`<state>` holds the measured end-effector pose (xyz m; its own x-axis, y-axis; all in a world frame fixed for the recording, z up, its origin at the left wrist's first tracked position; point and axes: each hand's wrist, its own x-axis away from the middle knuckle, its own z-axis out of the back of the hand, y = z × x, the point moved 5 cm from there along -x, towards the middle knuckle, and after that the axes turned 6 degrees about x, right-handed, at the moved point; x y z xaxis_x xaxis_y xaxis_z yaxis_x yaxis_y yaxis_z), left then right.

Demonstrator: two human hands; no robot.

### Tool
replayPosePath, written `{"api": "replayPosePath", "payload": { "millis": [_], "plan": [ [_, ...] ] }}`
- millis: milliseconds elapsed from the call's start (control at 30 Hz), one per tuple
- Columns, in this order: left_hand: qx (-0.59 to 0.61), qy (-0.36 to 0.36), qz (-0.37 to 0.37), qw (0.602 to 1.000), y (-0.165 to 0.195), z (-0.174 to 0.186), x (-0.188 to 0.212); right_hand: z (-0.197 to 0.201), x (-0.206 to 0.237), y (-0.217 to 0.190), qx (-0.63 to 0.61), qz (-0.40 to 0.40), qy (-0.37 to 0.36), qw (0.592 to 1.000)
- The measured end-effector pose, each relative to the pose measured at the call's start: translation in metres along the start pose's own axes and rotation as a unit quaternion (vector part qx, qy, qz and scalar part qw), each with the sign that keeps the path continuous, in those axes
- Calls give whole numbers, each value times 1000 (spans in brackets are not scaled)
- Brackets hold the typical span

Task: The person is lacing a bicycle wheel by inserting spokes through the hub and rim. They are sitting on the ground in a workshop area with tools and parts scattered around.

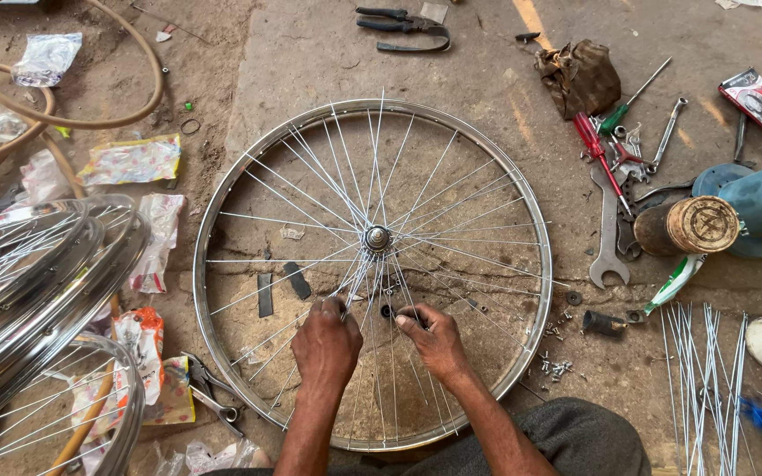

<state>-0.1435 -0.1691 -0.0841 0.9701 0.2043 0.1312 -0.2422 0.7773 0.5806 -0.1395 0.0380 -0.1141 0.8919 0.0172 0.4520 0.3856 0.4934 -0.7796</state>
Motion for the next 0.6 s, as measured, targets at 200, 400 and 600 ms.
{"api": "replayPosePath", "payload": {
  "millis": [200,400,600],
  "plan": [
    [-32,29,-18,999,-5,-12,-4,-3,-1,-2,27,32,5,999],
    [-21,28,-36,999,8,2,0,-3,3,-3,21,-49,-21,998],
    [132,-141,148,970,13,-6,6,0,0,-3,-14,30,-3,999]
  ]
}}
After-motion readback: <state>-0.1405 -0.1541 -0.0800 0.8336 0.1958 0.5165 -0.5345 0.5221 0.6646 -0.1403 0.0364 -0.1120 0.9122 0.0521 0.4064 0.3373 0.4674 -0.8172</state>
